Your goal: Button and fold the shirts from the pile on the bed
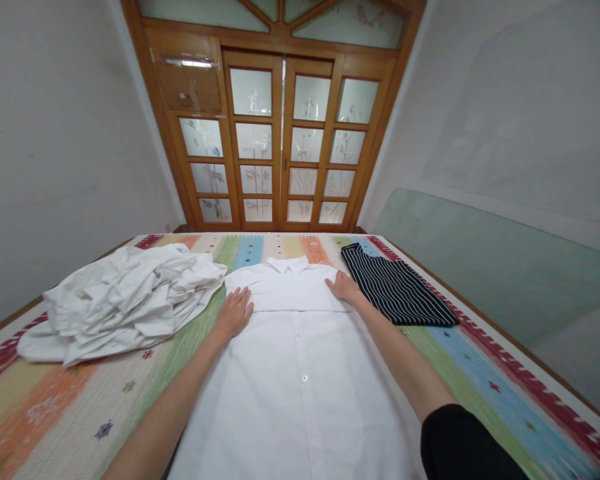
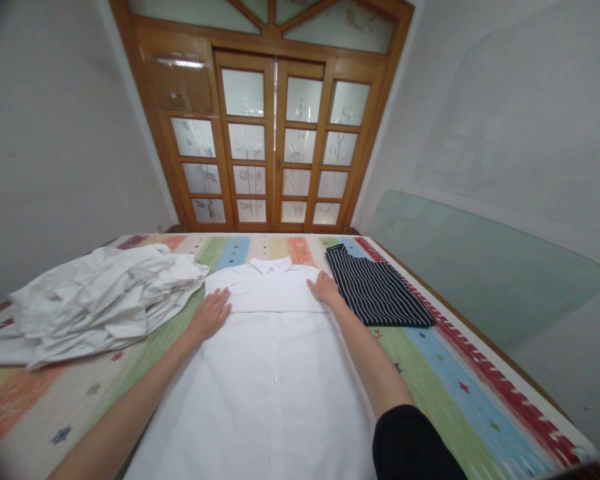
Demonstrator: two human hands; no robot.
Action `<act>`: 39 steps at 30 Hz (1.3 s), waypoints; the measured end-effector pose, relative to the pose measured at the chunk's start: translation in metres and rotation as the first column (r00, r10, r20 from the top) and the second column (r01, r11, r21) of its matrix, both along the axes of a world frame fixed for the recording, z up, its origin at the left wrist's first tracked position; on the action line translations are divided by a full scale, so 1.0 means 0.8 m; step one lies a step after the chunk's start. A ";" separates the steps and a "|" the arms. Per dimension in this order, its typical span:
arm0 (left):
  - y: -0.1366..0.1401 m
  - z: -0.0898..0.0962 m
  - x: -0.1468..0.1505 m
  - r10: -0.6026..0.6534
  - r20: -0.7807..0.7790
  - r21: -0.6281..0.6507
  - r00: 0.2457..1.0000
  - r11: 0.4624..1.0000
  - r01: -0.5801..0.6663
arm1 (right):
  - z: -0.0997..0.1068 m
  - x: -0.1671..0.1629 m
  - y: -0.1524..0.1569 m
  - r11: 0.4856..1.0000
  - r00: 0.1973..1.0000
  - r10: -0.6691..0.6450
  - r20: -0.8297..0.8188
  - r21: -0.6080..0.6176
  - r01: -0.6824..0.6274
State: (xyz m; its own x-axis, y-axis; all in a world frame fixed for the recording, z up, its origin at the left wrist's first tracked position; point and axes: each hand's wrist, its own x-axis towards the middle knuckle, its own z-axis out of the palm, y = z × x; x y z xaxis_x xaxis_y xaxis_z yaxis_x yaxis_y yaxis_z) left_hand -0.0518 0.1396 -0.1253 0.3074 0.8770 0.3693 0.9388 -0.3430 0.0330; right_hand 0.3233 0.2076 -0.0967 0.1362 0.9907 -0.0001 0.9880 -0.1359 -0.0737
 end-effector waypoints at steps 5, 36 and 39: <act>-0.001 0.003 0.001 0.003 -0.002 -0.027 1.000 1.000 -0.003 | -0.018 -0.003 -0.008 0.990 0.994 0.062 0.089 0.124 -0.073; -0.009 0.014 0.005 0.050 0.031 -0.018 0.998 0.999 -0.049 | 0.061 0.037 0.053 0.992 0.996 -0.087 0.011 -0.094 0.088; -0.009 0.014 0.005 0.055 0.033 -0.031 0.998 0.998 -0.054 | 0.061 0.041 0.063 0.989 0.997 -0.080 0.009 -0.126 0.080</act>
State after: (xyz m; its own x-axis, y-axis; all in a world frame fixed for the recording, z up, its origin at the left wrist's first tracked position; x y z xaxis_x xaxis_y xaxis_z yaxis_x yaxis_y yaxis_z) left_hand -0.0478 0.1325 -0.1141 0.2468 0.9028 0.3522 0.9541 -0.2901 0.0749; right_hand 0.3563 0.2577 -0.0476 0.2153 0.9687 -0.1236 0.9738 -0.2224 -0.0472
